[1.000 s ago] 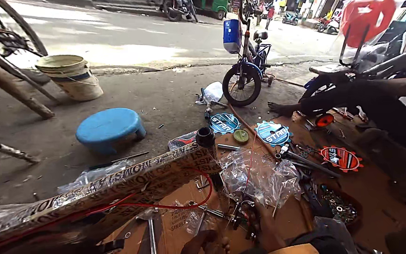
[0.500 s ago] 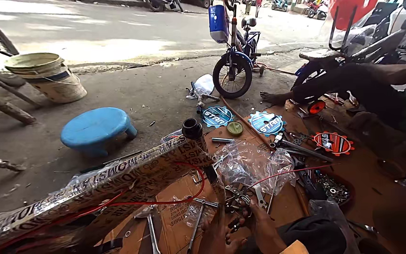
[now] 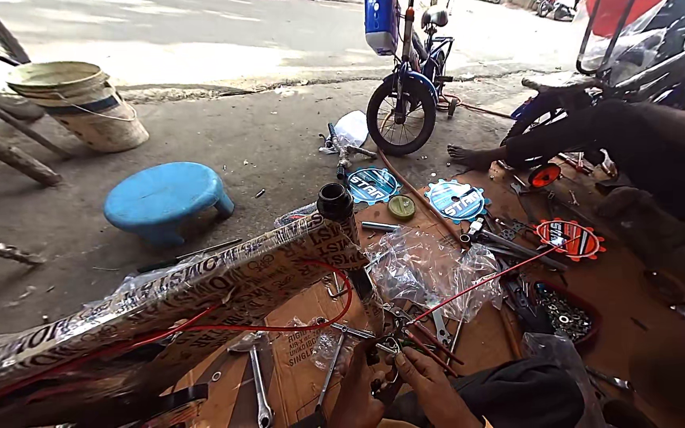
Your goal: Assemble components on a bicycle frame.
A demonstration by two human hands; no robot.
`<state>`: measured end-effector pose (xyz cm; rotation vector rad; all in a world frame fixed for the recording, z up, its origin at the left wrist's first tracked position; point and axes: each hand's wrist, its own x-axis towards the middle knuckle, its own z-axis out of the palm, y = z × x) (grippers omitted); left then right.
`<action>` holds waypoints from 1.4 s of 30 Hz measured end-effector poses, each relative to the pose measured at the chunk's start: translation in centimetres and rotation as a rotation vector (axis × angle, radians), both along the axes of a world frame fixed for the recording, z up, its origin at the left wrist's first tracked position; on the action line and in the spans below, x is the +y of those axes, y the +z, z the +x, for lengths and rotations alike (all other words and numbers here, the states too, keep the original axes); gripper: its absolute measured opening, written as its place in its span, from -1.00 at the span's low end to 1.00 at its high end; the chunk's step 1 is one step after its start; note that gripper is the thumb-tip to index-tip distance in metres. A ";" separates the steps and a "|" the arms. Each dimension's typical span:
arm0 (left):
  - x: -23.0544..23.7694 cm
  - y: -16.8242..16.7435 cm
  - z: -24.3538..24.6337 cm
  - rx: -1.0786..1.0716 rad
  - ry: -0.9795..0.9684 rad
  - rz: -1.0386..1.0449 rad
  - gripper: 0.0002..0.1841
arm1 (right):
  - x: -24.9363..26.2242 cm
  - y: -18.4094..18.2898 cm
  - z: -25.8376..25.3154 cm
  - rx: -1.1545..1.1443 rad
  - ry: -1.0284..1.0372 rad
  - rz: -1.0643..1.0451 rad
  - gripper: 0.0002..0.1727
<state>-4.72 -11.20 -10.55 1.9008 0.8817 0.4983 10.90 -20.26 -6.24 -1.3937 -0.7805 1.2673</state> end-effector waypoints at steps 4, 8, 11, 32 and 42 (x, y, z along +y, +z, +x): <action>0.0 -0.3 0.2 -0.025 0.016 0.075 0.02 | 0.5 0.2 0.5 -0.160 0.064 -0.027 -0.51; -0.1 0.3 -0.3 0.051 -0.015 -0.125 -0.23 | 0.3 -1.0 1.6 -0.294 -0.051 -0.133 -0.39; -0.6 1.1 -0.6 -0.005 -0.027 -0.459 -0.57 | -0.2 -2.4 2.9 -0.205 -0.287 -0.137 -0.53; -0.7 0.6 2.6 -0.063 0.148 -1.242 -0.48 | -1.1 -3.7 5.7 0.395 -0.391 -0.268 -0.65; -0.5 0.3 2.5 -0.068 0.156 -1.294 -0.47 | -0.9 -4.1 5.1 0.549 -0.524 -0.300 -0.80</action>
